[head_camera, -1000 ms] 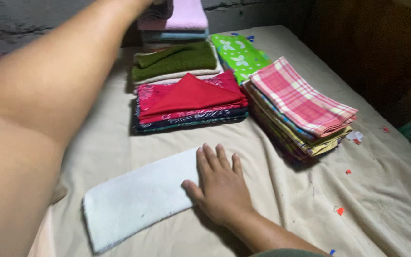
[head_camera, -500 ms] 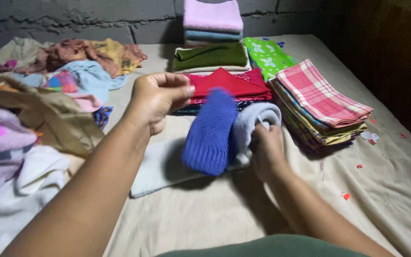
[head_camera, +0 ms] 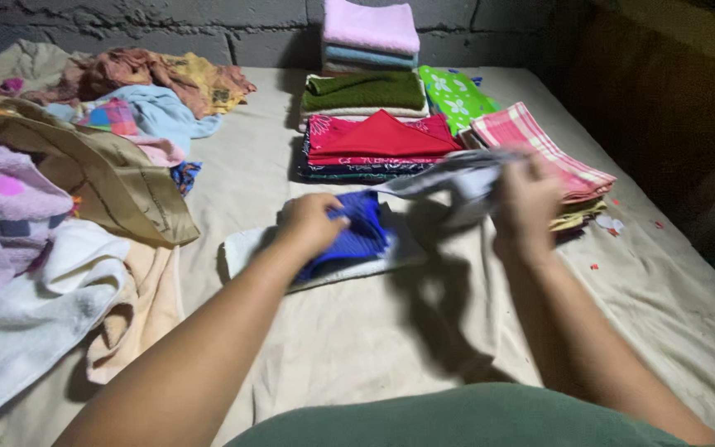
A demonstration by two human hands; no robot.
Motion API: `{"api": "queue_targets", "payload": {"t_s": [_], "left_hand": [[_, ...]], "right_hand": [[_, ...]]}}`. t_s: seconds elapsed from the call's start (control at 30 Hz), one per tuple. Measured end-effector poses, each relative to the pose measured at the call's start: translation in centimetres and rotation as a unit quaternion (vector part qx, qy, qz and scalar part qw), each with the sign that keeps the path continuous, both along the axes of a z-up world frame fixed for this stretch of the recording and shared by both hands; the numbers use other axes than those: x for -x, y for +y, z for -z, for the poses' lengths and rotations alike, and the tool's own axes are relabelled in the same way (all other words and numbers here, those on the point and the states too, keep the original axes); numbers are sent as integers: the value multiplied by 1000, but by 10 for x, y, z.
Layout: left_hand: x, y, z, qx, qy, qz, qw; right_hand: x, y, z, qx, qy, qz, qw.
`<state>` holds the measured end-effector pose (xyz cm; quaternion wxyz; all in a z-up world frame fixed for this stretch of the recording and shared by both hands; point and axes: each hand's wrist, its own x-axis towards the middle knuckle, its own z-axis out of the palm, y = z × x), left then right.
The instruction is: The person folds multiple towels and small cloths on a bed, smoothing each item and stacking them neatly. The person handles a pink striped cloth, a red cloth, a multicolored checkered cloth, a pink checkered cloth, a white towel, a blue towel, and a grey towel, placing each folded item into a growing stack.
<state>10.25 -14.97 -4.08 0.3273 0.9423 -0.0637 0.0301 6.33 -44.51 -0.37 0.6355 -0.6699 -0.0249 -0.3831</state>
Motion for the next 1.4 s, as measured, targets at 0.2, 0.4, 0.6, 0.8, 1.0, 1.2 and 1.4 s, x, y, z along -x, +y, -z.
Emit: {"api": "queue_targets", "payload": {"t_s": [0.2,0.4,0.6,0.8,1.0,1.2,1.4], "left_hand": [[-4,41,-14,711,193,175,653],[25,42,-30,816,271,208,466],[54,31,-28,744,235,272,563],[66,29,-17,766,201,231,565],[75,67,-11,879,120,240,395],[74,130,-2,681,290,-119,662],[65,119,17,526,214,-150,809]], "right_hand": [[75,-19,-63,334,7,172,927],[82,92,-92,173,234,-111,950],[55,138,-68,-120,401,-291,860],[42,134,-54,-151,373,-415,816],[18,69,-58,-154,342,-414,829],[0,19,-12,62,533,-121,835],[-11,23,39,403,299,-34,864]]}}
